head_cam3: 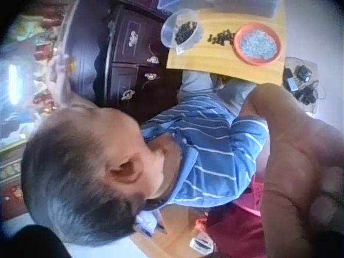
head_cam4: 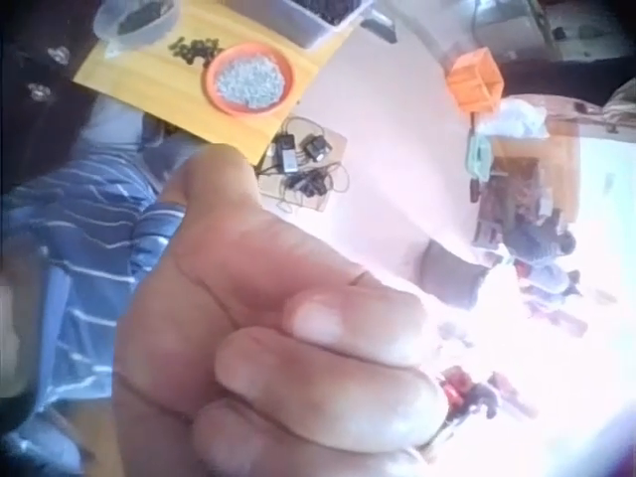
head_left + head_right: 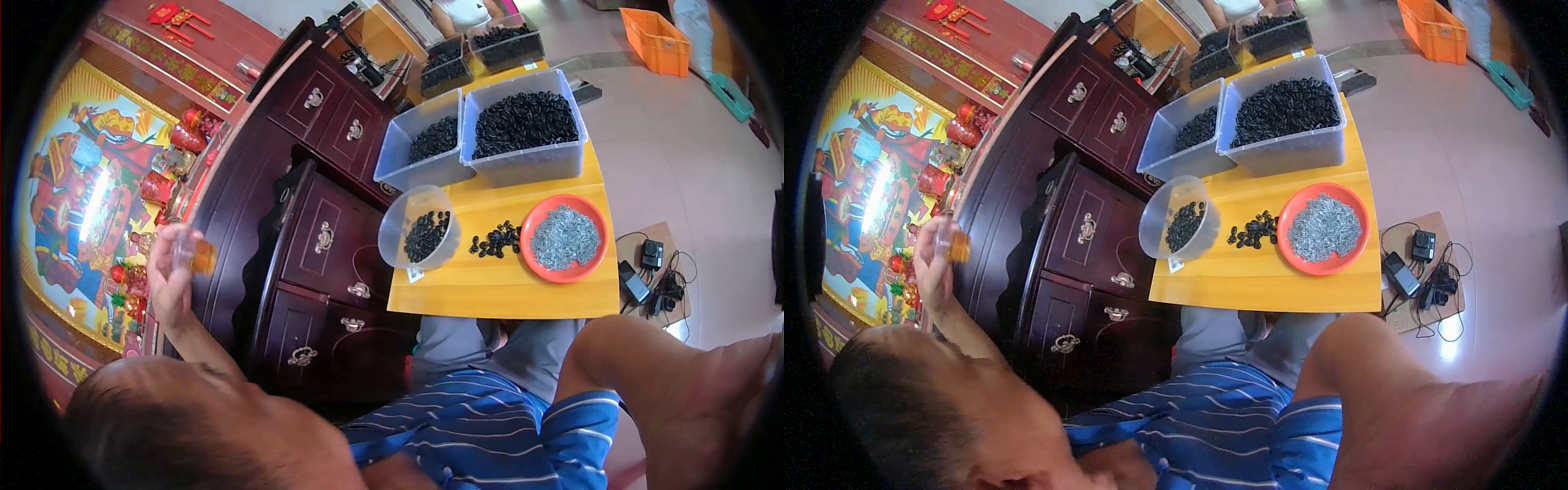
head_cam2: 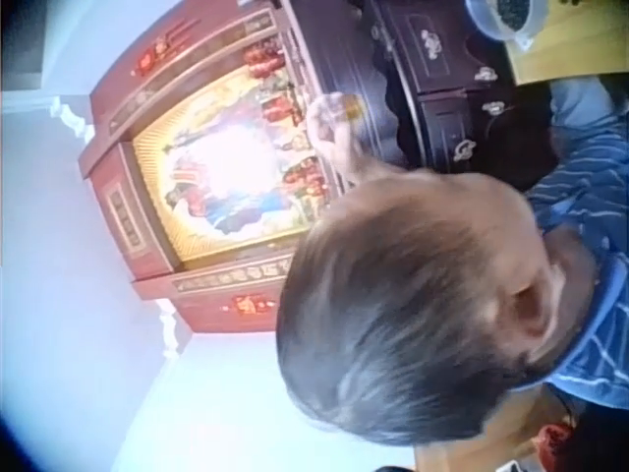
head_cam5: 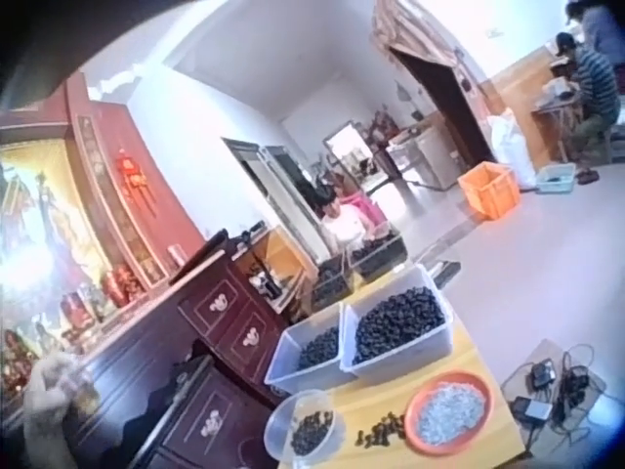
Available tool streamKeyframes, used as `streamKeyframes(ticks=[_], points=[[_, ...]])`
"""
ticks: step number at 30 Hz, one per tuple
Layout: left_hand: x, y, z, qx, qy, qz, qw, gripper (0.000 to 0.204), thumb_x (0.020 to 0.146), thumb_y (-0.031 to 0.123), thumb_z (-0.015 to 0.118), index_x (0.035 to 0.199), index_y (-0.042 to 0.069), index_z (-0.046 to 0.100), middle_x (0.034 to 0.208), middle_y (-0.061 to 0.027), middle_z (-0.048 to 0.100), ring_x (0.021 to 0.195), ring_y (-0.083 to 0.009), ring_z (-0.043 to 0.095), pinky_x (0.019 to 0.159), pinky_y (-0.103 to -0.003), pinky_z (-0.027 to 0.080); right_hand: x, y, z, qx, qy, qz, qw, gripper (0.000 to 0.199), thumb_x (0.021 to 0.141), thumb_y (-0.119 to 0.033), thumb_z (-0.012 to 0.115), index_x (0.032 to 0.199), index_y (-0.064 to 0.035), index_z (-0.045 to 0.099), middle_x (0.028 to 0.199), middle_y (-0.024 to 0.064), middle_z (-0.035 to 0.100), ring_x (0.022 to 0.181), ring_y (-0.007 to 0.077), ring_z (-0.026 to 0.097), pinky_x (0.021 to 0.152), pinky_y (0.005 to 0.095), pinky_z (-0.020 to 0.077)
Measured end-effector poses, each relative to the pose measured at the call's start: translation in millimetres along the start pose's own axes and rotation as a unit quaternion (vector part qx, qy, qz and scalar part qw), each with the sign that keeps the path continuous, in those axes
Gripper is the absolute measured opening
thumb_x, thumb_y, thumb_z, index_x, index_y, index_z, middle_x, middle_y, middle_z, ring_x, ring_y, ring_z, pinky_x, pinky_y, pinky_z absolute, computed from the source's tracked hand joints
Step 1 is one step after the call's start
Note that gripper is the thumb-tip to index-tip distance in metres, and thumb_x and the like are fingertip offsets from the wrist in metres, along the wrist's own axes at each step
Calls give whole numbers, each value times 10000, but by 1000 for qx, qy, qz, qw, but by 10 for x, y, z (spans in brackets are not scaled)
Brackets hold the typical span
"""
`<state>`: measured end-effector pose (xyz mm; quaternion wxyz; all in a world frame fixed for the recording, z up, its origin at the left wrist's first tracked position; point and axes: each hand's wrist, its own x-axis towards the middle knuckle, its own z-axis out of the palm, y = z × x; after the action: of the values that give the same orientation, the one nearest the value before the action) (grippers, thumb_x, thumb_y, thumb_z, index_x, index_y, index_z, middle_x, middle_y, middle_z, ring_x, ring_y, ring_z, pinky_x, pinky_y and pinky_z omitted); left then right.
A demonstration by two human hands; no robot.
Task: The person arranges plastic pieces and small metal fasteners on the table, then inserts the fasteners into the plastic pieces by hand to assemble them.
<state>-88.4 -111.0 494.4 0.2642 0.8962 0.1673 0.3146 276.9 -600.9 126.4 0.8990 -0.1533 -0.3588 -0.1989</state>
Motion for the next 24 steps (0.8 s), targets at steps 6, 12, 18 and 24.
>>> streamKeyframes(ticks=[6, 12, 18, 24], points=[[306, -170, -1060, 44, 176, -70, 981, 382, 967, 213, 684, 1277, 3, 610, 1235, -91, 678, 1142, -163, 653, 935, -330, 553, 144, 31, 205, 10, -34, -34, 999, 161, 968, -273, 578, 923, -122, 543, 821, 19, 485, 796, 156, 430, 731, 366, 356], [226, -405, -1847, 246, 269, -133, 922, 447, 949, 334, 725, 1249, 16, 634, 1126, -31, 655, 975, -115, 610, 749, -263, 495, 65, -40, 111, 4, -38, -85, 996, 158, 969, -270, 576, 917, -124, 542, 816, 18, 486, 794, 155, 430, 729, 366, 355], [166, -699, -1891, 248, 242, -202, 916, 297, 935, 239, 698, 1149, 45, 625, 847, 31, 618, 603, -50, 539, 470, -195, 422, 229, 82, -237, 20, -86, -118, 989, 156, 971, -266, 574, 910, -126, 541, 810, 17, 487, 793, 154, 429, 727, 366, 355], [-98, -1076, -2185, 290, 206, -234, 905, 376, 890, 257, 718, 1176, 28, 636, 897, -3, 635, 693, -57, 573, 527, -239, 464, 220, 6, -1458, 76, -142, -96, 982, 154, 973, -263, 572, 904, -128, 540, 805, 15, 488, 791, 153, 429, 726, 365, 354]])
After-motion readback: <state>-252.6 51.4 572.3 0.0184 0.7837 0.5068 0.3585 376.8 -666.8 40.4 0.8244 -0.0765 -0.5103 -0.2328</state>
